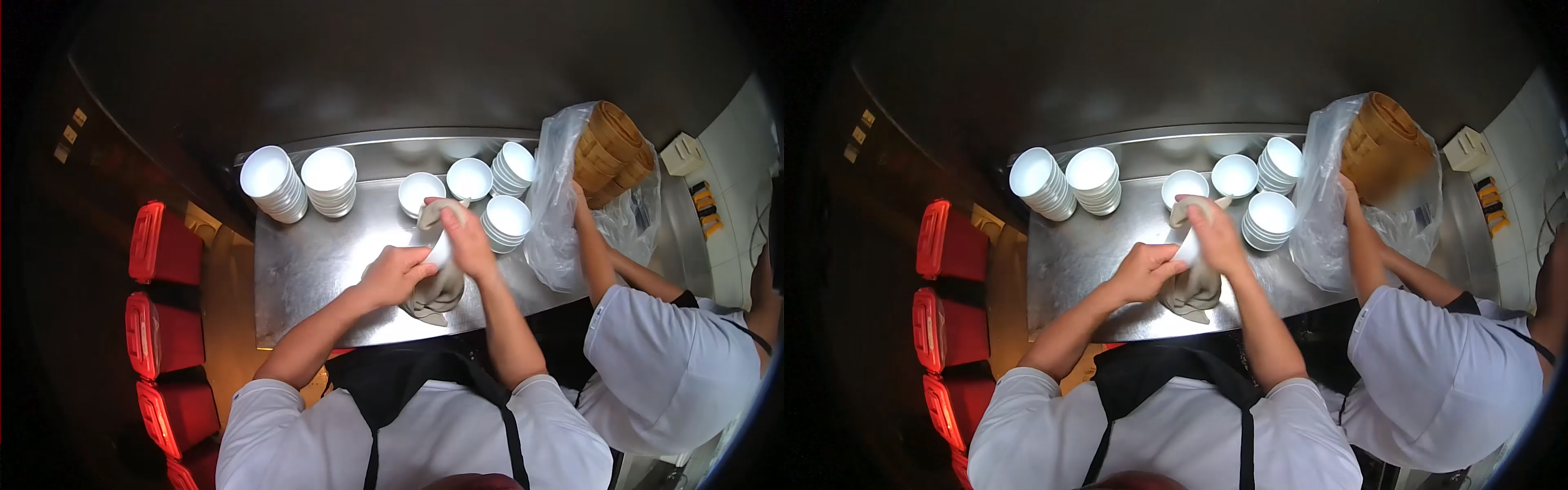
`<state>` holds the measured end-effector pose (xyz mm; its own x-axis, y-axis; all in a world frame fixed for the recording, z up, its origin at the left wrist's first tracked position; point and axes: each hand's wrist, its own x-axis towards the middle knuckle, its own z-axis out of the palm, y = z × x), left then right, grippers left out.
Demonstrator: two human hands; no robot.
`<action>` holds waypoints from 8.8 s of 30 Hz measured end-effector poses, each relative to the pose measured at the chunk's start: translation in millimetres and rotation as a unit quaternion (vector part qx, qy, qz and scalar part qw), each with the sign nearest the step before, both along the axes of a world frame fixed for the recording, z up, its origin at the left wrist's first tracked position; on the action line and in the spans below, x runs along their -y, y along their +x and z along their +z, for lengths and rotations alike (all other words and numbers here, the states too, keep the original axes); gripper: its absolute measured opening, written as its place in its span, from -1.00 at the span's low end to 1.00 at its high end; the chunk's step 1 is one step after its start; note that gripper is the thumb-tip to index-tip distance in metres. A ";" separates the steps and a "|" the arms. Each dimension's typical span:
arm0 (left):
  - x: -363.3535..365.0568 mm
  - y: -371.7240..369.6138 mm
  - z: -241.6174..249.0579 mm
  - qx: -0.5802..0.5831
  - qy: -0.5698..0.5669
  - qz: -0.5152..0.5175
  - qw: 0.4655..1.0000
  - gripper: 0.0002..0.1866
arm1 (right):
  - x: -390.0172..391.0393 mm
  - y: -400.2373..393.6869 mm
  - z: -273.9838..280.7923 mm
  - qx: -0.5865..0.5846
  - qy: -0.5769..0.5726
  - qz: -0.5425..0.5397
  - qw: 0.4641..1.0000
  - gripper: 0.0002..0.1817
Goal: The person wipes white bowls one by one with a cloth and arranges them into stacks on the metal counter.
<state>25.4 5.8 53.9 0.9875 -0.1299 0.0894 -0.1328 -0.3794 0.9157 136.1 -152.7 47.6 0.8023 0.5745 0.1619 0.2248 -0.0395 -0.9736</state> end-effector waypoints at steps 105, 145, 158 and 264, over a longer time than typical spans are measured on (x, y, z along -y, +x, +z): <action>-8.3 114.1 -102.2 0.049 0.468 -0.039 0.881 -0.78 | 76.5 -20.9 -62.5 -0.235 0.102 -0.136 0.957 -0.29; -6.9 6.8 -26.9 -0.058 -0.358 -0.112 0.925 -0.62 | 19.9 0.0 -7.4 -0.358 0.243 0.005 0.901 -0.50; 30.2 38.4 -25.5 -0.117 -0.503 0.076 0.853 -0.32 | 12.1 -52.8 -29.8 0.431 -0.071 -0.040 0.899 -0.57; 111.9 42.9 -37.0 -0.335 -0.294 -0.003 0.895 -0.32 | 69.6 -125.6 -68.0 0.080 0.044 -0.240 0.966 -0.27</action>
